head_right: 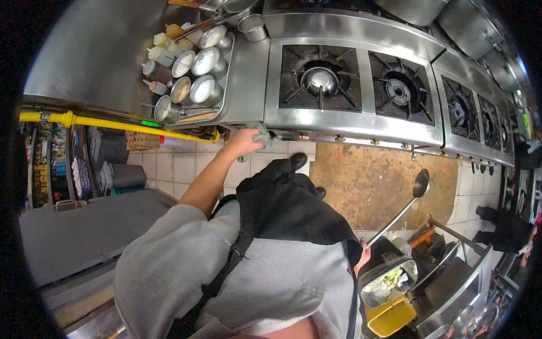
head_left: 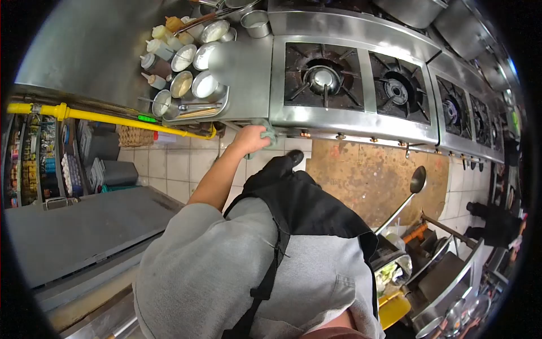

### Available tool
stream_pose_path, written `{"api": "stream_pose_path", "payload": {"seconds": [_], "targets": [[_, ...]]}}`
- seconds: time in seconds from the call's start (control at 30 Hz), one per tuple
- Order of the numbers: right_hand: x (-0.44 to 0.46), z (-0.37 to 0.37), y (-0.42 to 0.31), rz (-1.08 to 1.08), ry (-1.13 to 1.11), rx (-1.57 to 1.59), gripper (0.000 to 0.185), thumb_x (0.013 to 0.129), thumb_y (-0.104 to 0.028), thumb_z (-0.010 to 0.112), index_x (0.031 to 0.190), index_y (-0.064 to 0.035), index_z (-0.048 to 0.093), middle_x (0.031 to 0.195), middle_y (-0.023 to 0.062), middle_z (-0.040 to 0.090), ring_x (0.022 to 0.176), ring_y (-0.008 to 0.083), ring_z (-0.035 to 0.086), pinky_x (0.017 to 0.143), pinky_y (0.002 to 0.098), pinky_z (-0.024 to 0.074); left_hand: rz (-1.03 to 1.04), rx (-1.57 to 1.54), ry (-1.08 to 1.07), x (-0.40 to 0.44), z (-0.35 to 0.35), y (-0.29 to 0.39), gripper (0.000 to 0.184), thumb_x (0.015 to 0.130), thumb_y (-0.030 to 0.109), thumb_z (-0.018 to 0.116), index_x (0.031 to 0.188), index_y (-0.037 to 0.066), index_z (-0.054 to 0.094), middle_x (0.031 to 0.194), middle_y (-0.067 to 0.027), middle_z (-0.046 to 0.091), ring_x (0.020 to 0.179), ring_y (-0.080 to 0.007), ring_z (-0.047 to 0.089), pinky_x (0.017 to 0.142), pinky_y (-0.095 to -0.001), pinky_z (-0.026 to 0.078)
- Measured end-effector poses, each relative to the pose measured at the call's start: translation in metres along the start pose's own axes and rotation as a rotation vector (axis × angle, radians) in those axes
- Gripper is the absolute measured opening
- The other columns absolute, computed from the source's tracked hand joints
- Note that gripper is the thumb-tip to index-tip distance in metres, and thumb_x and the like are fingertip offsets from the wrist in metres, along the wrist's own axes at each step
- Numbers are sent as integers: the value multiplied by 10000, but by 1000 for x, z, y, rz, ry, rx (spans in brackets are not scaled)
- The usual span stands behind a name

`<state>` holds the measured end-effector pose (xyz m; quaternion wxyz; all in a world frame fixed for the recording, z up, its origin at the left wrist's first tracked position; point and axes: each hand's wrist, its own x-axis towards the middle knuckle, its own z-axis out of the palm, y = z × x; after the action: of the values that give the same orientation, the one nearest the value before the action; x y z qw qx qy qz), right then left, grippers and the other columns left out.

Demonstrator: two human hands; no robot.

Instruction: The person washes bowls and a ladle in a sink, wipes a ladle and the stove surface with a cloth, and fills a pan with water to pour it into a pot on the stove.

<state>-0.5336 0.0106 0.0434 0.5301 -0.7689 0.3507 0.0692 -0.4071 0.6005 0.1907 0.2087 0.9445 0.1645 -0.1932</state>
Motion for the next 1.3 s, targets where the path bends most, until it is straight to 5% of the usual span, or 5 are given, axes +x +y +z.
{"api": "stream_pose_path", "payload": {"seconds": [0.3, 0.57, 0.83, 1.1, 1.3], "targets": [[45, -4, 166, -111, 191, 142, 454, 914, -420, 640, 964, 31, 665, 883, 212, 650, 760, 272, 606, 710, 412, 475, 112, 222, 394, 55, -122, -25, 539, 789, 389, 683, 1254, 126, 613, 1358, -156, 539, 1198, -309, 546, 992, -455, 437], [-87, 81, -214, -135, 259, 479, 293, 963, -310, 578, 758, -132, 469, 584, -57, 375, 443, 58, 335, 387, 232, 272, 357, -181, 249, 94, -105, 21, 495, 830, 342, 681, 1231, 61, 611, 1100, -157, 683, 1013, -315, 657, 872, -400, 520], [-81, 226, -382, -659, -48, 655, 97, 921, -108, 658, 932, -48, 583, 852, 14, 599, 735, 58, 529, 633, 217, 444, 1098, -380, -130, 38, -81, 164, 536, 819, 260, 692, 1276, 22, 544, 1209, -210, 611, 1003, -321, 654, 873, -402, 514], [-127, 293, -399, -929, -361, -210, 192, 882, -220, 680, 844, -34, 651, 735, 134, 634, 657, 244, 631, 613, 336, 507, 527, -747, -159, 64, -76, 65, 318, 891, 307, 679, 978, 1, 674, 768, -70, 687, 670, -87, 599, 617, -284, 483], [-110, 260, -300, -745, -271, -560, 223, 851, -256, 676, 777, -48, 647, 726, 158, 658, 705, 342, 658, 634, 424, 522, 293, -580, -2, 59, -58, -37, 352, 865, 352, 668, 805, 5, 660, 698, -107, 686, 620, -206, 652, 593, -338, 480]]}}
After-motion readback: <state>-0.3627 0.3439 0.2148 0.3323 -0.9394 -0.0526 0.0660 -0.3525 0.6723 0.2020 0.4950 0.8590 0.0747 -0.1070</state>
